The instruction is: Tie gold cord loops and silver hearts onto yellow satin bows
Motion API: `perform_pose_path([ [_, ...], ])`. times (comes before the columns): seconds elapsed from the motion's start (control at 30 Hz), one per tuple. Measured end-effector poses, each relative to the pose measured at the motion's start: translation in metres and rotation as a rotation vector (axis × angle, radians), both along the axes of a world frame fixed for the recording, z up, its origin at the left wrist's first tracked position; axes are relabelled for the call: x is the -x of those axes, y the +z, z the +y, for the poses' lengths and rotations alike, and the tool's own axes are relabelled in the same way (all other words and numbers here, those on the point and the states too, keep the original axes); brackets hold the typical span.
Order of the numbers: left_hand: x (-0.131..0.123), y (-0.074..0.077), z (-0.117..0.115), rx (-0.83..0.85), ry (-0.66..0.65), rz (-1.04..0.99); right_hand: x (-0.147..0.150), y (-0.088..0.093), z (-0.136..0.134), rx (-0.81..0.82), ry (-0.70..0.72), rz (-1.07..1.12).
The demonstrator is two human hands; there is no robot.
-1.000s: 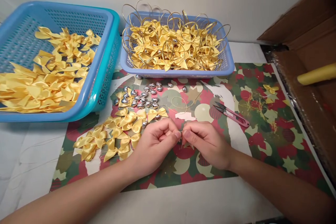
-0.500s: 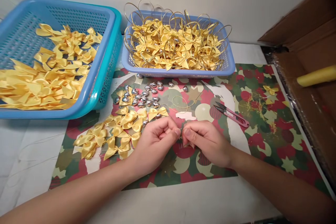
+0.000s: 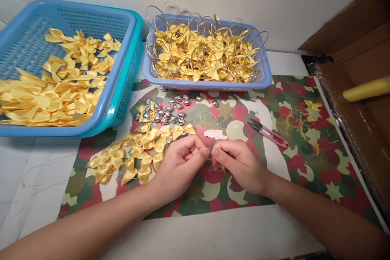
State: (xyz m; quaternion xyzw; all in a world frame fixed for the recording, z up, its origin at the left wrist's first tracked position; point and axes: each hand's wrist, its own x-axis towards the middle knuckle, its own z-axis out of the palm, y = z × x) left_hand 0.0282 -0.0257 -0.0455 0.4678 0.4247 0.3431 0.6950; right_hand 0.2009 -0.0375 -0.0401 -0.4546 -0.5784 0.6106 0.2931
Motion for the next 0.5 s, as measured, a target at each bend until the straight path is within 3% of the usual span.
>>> perform_pose_path([
  [0.5,-0.0011,0.0025,-0.0019,-0.019,0.012,0.037,0.0013,0.0005,0.0001,0.019,-0.017,-0.014],
])
